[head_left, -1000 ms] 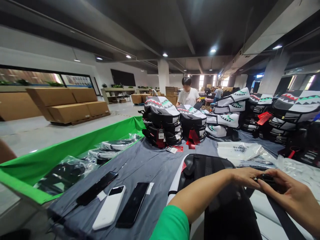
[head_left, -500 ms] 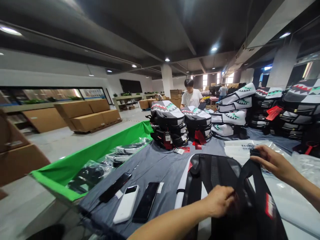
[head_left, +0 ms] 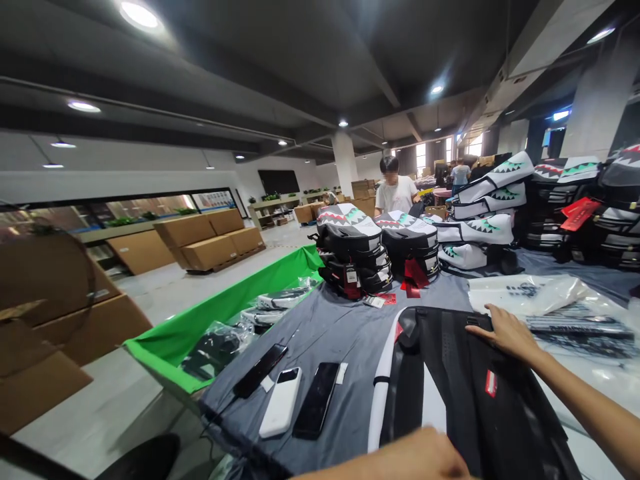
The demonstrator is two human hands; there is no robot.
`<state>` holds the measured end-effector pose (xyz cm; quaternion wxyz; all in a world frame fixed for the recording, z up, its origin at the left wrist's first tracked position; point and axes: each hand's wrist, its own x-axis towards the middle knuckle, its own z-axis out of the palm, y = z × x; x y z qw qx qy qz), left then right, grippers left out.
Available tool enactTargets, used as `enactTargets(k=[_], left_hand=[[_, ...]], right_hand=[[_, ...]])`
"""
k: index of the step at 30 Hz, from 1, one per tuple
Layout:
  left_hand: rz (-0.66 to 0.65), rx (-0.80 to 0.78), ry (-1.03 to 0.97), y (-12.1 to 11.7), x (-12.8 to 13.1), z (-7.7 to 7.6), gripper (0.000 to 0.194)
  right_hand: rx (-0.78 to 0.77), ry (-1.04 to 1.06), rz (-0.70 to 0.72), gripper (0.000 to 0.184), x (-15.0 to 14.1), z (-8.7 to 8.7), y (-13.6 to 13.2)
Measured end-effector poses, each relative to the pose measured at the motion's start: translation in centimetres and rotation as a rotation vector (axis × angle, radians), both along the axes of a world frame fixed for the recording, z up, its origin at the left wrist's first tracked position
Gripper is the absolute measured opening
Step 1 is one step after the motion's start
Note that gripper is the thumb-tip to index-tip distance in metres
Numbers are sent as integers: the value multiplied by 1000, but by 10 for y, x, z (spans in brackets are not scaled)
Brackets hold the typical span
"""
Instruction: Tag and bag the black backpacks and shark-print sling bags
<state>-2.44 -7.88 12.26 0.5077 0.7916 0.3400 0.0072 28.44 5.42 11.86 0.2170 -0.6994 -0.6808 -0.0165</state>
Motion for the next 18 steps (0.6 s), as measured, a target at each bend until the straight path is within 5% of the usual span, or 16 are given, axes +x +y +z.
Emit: enactTargets(k=[2,4,6,9,13,18], left_hand=[[234,121,-37,42,-10,24,51],[437,524,-53,93,-9,35,47],[479,821,-38,144,1,32,58],[406,911,-41,193,20,10,62],[368,937,-81,195,27,-19,58],[450,1002,-95,151,7,-51,60]], right_hand=[[-61,22,-106,85,-1,-12,3],[-28,37,-145,85,-4,-24,7],[160,22,-84,81,-8,-36,11],[455,-17,108,72,-11,-48,14],[506,-10,203,61,-14,-54,9],[465,12,265,51,-28,-63,-12]])
